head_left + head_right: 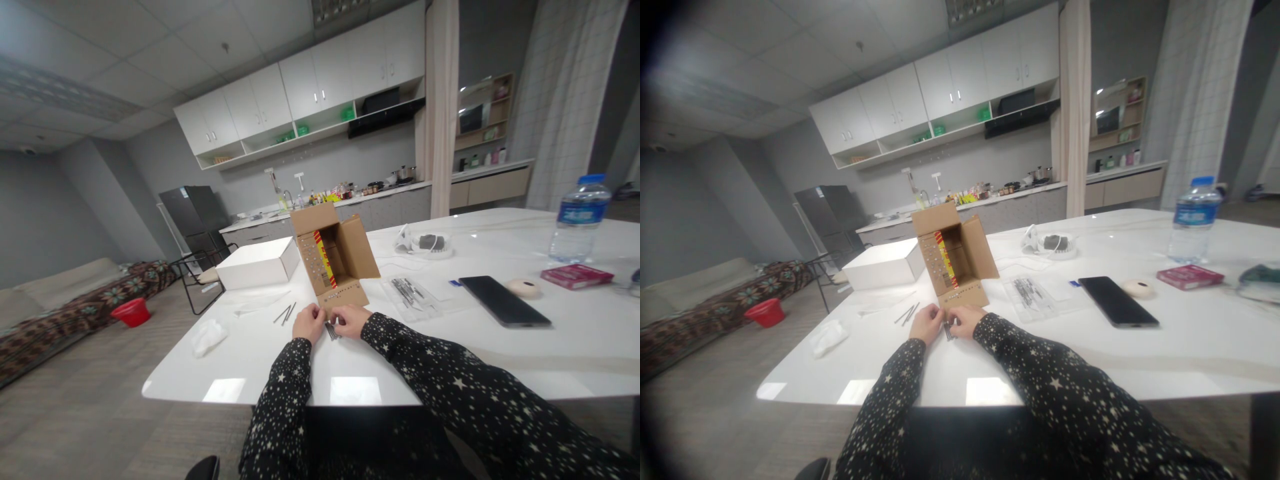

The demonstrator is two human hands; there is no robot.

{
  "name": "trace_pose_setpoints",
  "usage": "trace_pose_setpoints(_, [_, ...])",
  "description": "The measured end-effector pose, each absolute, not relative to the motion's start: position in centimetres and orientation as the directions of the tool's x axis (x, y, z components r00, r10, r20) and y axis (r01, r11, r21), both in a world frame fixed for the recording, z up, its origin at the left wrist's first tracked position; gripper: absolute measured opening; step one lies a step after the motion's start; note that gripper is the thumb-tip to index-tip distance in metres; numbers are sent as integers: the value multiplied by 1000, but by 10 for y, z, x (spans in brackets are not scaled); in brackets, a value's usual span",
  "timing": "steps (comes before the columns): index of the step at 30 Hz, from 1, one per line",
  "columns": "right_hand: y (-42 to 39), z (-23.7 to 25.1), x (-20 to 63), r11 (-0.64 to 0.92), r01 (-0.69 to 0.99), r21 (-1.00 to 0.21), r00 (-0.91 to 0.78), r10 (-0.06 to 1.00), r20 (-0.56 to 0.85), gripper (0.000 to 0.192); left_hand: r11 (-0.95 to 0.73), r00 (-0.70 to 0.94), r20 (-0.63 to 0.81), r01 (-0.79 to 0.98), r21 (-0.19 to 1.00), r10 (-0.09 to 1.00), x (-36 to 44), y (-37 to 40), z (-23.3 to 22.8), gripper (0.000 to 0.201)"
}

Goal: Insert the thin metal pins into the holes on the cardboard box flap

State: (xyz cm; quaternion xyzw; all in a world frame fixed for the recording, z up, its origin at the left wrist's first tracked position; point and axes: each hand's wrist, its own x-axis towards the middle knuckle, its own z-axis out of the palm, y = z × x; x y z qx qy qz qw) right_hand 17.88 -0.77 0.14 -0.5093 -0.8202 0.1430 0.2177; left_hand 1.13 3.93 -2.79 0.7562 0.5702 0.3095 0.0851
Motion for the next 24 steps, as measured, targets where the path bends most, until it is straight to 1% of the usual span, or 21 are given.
trace_pose_setpoints(6, [-13,7,179,440,767,-467,-393,898,200,22,-323,152,358,812,487,921,12,37,-24,28])
trace_pose_setpoints(16, [-7,1,177,432,782,-450,-378,902,210,22,-340,162,373,808,480,913,12,41,-29,28])
trace_pose_setpoints(24, [-8,2,179,436,782,-445,-383,900,208,22,-327,156,357,808,490,921,13,36,-24,28])
